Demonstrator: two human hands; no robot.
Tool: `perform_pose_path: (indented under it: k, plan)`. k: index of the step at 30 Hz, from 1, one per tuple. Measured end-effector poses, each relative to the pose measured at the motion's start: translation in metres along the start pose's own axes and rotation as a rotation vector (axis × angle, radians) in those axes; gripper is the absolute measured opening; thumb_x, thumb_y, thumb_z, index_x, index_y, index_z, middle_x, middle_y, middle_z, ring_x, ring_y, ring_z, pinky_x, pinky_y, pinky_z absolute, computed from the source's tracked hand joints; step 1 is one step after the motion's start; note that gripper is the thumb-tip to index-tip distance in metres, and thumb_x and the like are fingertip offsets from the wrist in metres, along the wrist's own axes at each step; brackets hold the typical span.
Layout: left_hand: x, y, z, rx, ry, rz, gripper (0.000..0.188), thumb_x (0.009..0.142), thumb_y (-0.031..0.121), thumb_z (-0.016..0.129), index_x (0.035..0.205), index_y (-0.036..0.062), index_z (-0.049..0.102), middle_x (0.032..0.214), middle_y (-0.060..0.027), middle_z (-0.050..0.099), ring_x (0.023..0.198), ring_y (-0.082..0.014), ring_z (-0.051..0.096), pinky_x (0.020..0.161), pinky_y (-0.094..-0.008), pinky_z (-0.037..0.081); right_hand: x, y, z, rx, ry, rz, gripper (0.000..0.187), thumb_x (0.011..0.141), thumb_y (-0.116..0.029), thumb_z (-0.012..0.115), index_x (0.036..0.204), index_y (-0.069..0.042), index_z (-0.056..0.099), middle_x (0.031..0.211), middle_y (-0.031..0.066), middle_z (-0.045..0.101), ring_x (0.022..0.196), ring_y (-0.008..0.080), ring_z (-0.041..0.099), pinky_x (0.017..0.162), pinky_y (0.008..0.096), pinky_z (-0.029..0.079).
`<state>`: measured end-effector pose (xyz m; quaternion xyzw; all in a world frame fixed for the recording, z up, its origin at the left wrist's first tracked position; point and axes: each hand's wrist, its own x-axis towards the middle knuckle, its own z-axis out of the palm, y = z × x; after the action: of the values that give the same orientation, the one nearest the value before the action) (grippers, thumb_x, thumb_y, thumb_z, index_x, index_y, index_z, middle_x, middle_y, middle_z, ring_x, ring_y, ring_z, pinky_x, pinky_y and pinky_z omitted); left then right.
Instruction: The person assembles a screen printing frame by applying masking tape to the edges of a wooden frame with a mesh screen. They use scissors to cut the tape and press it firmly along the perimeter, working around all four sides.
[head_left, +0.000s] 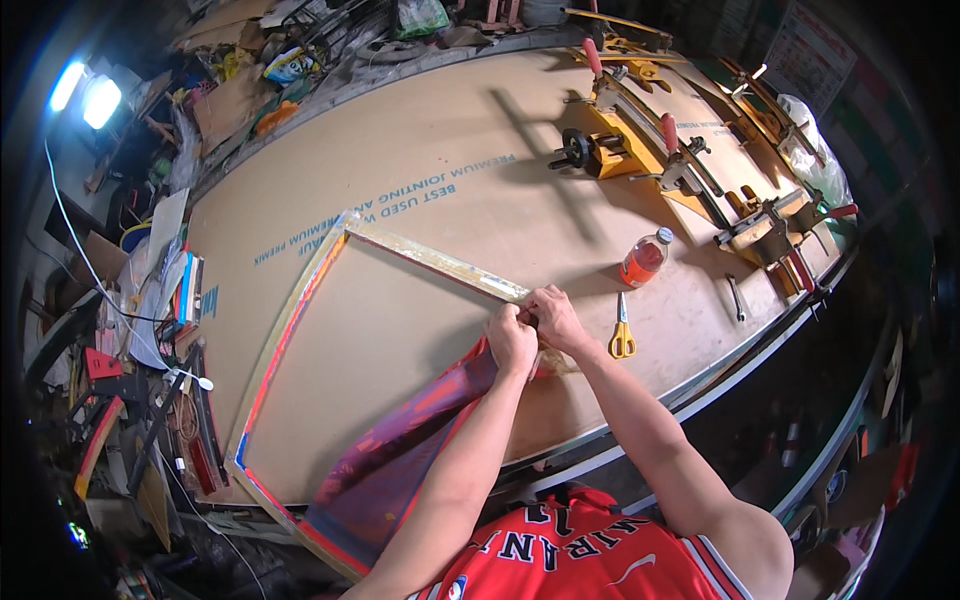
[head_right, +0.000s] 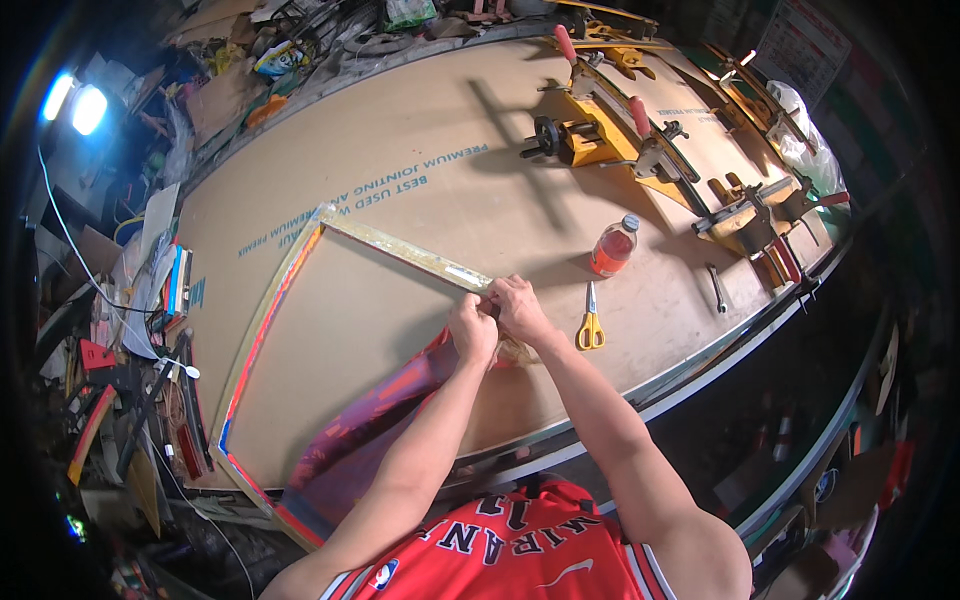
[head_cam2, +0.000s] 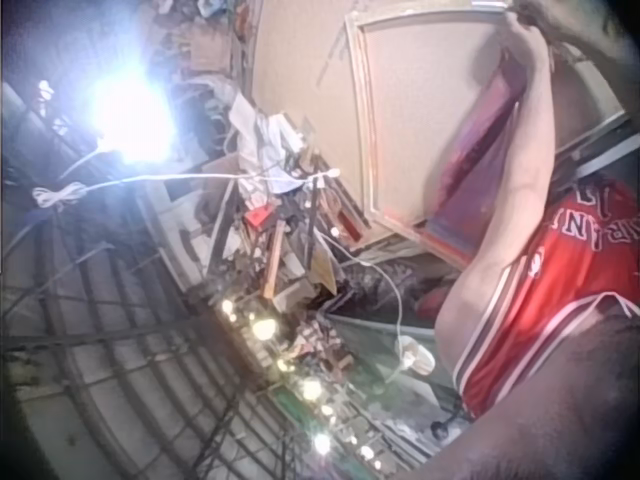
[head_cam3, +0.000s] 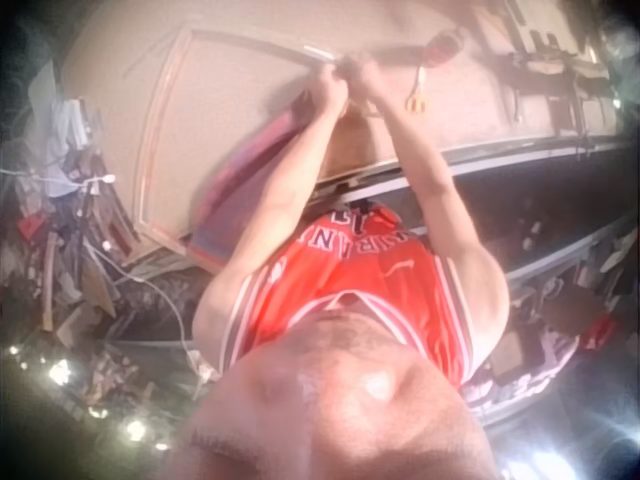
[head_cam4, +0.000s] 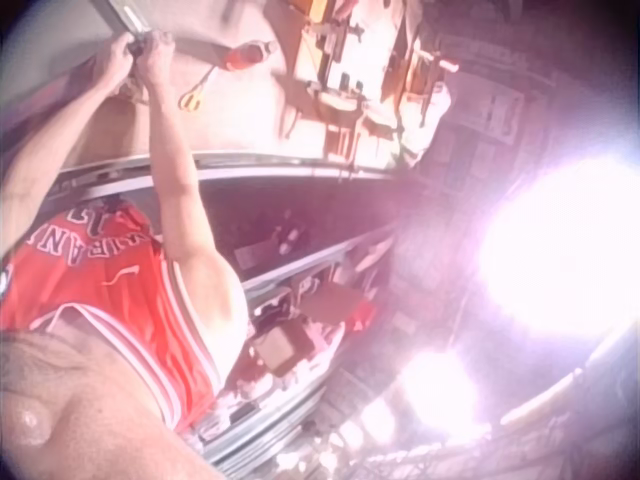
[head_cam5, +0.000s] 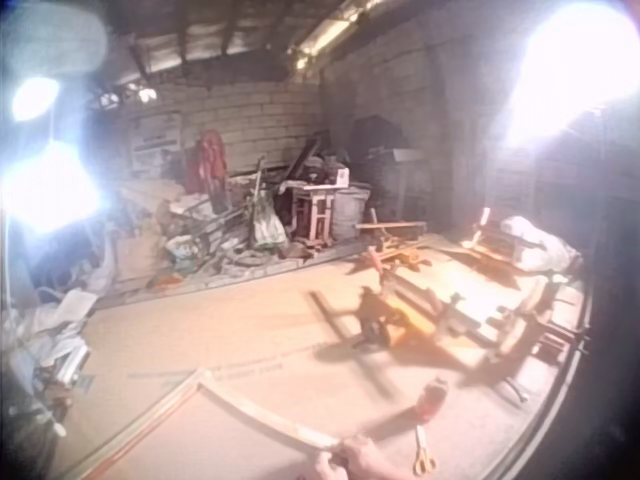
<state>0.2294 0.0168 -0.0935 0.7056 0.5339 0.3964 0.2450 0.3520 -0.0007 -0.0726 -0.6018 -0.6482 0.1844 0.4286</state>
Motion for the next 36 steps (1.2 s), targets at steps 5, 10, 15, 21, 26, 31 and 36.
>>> perform_pose_path:
  k: [5, 10, 15, 21, 26, 31, 36]
  plan:
    - [0.001, -0.001, 0.002, -0.131, 0.006, -0.141, 0.003, 0.081, 0.0, 0.063, 0.08, 0.0011, 0.061, 0.081, -0.0178, 0.066, 0.082, -0.0375, 0.061, 0.079, -0.0486, 0.046, 0.002, -0.004, -0.002, 0.028, 0.044, -0.113, 0.008, 0.076, 0.001, 0.065, 0.083, -0.001, 0.062, 0.085, 0.0145, 0.064, 0.087, 0.0349, 0.058, 0.079, 0.0425, 0.048]
    - [0.002, 0.008, -0.001, -0.188, 0.007, -0.172, 0.005, 0.08, -0.003, 0.063, 0.08, -0.0003, 0.06, 0.078, -0.0186, 0.065, 0.076, -0.038, 0.062, 0.071, -0.0484, 0.048, 0.0, 0.009, 0.001, -0.018, 0.007, -0.096, 0.009, 0.076, 0.001, 0.065, 0.084, -0.001, 0.062, 0.085, 0.0134, 0.064, 0.084, 0.034, 0.057, 0.077, 0.0429, 0.047]
    - [0.002, 0.012, -0.004, -0.242, 0.01, -0.18, 0.008, 0.079, -0.006, 0.063, 0.077, 0.0, 0.057, 0.075, -0.0176, 0.064, 0.073, -0.0375, 0.062, 0.069, -0.047, 0.048, -0.003, 0.008, 0.002, -0.018, 0.012, -0.087, 0.013, 0.075, 0.003, 0.063, 0.085, -0.004, 0.06, 0.083, 0.0123, 0.062, 0.083, 0.0326, 0.057, 0.077, 0.0412, 0.045]
    - [-0.002, -0.002, 0.004, -0.252, 0.07, -0.025, 0.014, 0.077, -0.006, 0.065, 0.076, 0.0023, 0.054, 0.075, -0.0145, 0.062, 0.072, -0.0356, 0.06, 0.068, -0.0454, 0.047, -0.005, 0.005, 0.002, -0.045, -0.046, -0.061, 0.012, 0.074, 0.001, 0.065, 0.083, -0.004, 0.058, 0.081, 0.0132, 0.06, 0.081, 0.0326, 0.057, 0.076, 0.0414, 0.044]
    - [-0.007, -0.01, 0.004, -0.29, 0.065, 0.123, 0.011, 0.082, -0.006, 0.065, 0.082, 0.0009, 0.056, 0.08, -0.013, 0.065, 0.073, -0.028, 0.062, 0.07, -0.0383, 0.051, 0.007, 0.02, -0.015, 0.029, -0.362, 0.005, 0.018, 0.074, -0.001, 0.068, 0.09, -0.001, 0.061, 0.084, 0.0136, 0.063, 0.084, 0.0311, 0.061, 0.073, 0.0413, 0.047]
    - [-0.002, -0.007, -0.007, -0.464, -0.006, 0.025, 0.009, 0.083, -0.006, 0.062, 0.083, 0.0009, 0.056, 0.083, -0.0132, 0.064, 0.079, -0.0274, 0.062, 0.077, -0.0359, 0.051, 0.004, -0.001, -0.032, 0.209, -0.223, 0.095, 0.026, 0.07, 0.0, 0.072, 0.094, 0.001, 0.065, 0.086, 0.013, 0.063, 0.088, 0.0319, 0.062, 0.077, 0.0428, 0.05]
    - [0.007, 0.019, -0.035, -0.302, -0.03, 0.158, 0.015, 0.079, -0.006, 0.066, 0.091, -0.002, 0.059, 0.095, -0.0147, 0.064, 0.085, -0.0284, 0.063, 0.081, -0.0365, 0.052, -0.014, 0.0, -0.026, 0.024, -0.065, -0.029, 0.025, 0.066, 0.001, 0.075, 0.09, -0.003, 0.07, 0.094, 0.0117, 0.065, 0.088, 0.0306, 0.06, 0.081, 0.0394, 0.051]
